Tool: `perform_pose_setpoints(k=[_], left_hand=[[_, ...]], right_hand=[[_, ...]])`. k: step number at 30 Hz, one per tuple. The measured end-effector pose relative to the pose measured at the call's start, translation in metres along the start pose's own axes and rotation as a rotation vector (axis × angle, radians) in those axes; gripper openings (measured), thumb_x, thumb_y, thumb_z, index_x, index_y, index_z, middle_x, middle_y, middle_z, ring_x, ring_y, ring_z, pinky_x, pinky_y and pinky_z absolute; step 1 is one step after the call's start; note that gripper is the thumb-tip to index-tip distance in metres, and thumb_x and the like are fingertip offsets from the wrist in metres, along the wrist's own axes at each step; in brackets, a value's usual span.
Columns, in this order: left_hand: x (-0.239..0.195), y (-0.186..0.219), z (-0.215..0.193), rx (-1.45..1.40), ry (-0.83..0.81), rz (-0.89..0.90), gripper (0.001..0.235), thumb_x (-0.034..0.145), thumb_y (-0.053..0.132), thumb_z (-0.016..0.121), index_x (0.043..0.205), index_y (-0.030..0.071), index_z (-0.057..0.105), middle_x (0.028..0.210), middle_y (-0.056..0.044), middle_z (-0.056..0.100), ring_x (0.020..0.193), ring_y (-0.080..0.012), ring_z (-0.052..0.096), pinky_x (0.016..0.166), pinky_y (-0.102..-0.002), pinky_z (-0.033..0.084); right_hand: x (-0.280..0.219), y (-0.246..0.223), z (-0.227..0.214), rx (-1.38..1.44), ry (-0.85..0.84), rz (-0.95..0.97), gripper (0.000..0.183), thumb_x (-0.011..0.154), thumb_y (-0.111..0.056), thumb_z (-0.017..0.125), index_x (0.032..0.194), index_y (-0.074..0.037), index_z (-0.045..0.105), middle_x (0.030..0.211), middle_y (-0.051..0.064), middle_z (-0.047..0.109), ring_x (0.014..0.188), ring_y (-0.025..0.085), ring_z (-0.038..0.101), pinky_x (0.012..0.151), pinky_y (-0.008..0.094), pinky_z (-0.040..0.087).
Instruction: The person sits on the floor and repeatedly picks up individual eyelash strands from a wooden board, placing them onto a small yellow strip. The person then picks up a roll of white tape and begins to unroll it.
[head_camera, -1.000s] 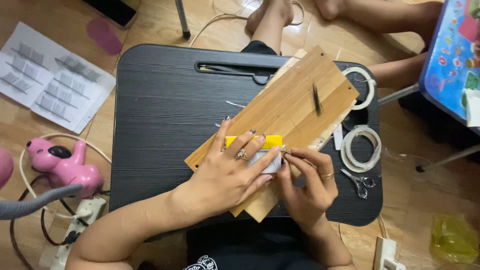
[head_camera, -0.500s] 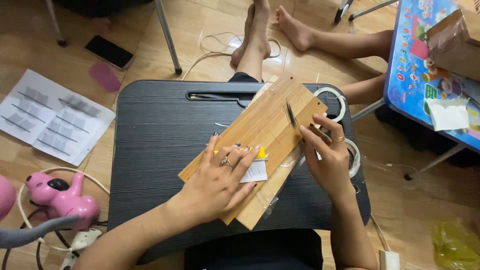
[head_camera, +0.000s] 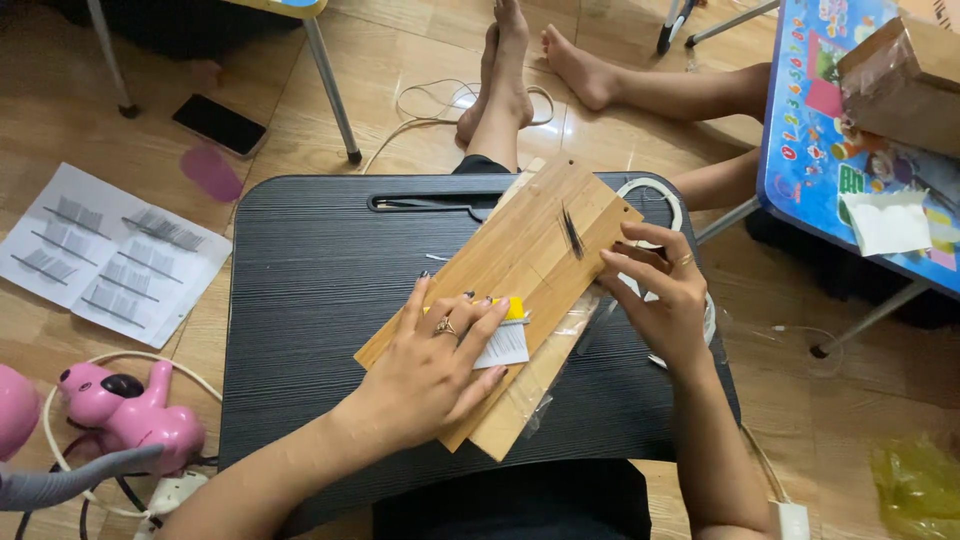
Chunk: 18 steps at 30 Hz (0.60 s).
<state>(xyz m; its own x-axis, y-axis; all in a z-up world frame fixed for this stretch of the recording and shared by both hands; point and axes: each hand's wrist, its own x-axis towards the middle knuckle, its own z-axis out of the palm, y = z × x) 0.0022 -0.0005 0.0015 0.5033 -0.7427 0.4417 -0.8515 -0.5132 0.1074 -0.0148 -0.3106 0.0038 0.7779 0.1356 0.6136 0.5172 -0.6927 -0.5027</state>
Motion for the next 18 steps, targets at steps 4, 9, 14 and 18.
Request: perform_pose_setpoints(k=[4, 9, 14, 18], left_hand=[[0.001, -0.001, -0.002, -0.014, 0.002, -0.002, 0.069, 0.098, 0.049, 0.056, 0.152, 0.007, 0.046, 0.128, -0.009, 0.059, 0.117, -0.0289, 0.054, 0.118, -0.06, 0.03], [0.0, 0.0, 0.001, -0.014, 0.016, 0.005, 0.067, 0.097, 0.047, 0.057, 0.15, 0.007, 0.048, 0.128, -0.01, 0.06, 0.116, -0.0291, 0.055, 0.117, -0.061, 0.03], [-0.001, -0.002, 0.004, -0.013, 0.032, 0.012, 0.067, 0.097, 0.047, 0.058, 0.15, 0.006, 0.048, 0.129, -0.012, 0.059, 0.12, -0.0298, 0.055, 0.118, -0.062, 0.03], [-0.001, -0.001, 0.004, -0.016, 0.003, 0.015, 0.065, 0.098, 0.047, 0.056, 0.148, 0.007, 0.049, 0.129, -0.012, 0.058, 0.119, -0.0305, 0.054, 0.119, -0.062, 0.027]], right_hand=[[0.006, 0.003, -0.006, 0.0, -0.077, -0.062, 0.025, 0.096, 0.003, 0.072, 0.119, -0.008, 0.071, 0.139, 0.024, 0.048, 0.128, 0.033, 0.058, 0.11, 0.045, 0.06], [0.004, 0.004, -0.012, -0.239, -0.147, -0.26, 0.023, 0.105, 0.001, 0.061, 0.122, -0.01, 0.072, 0.14, 0.016, 0.055, 0.118, 0.038, 0.06, 0.101, 0.049, 0.053], [0.01, 0.008, -0.004, -0.171, 0.069, -0.206, 0.009, 0.101, 0.004, 0.067, 0.104, -0.003, 0.071, 0.119, 0.018, 0.062, 0.106, 0.034, 0.062, 0.096, 0.043, 0.052], [0.039, 0.034, 0.001, 0.089, 0.24, 0.252, 0.008, 0.098, 0.003, 0.066, 0.099, -0.004, 0.071, 0.113, 0.016, 0.067, 0.116, 0.026, 0.061, 0.106, 0.037, 0.047]])
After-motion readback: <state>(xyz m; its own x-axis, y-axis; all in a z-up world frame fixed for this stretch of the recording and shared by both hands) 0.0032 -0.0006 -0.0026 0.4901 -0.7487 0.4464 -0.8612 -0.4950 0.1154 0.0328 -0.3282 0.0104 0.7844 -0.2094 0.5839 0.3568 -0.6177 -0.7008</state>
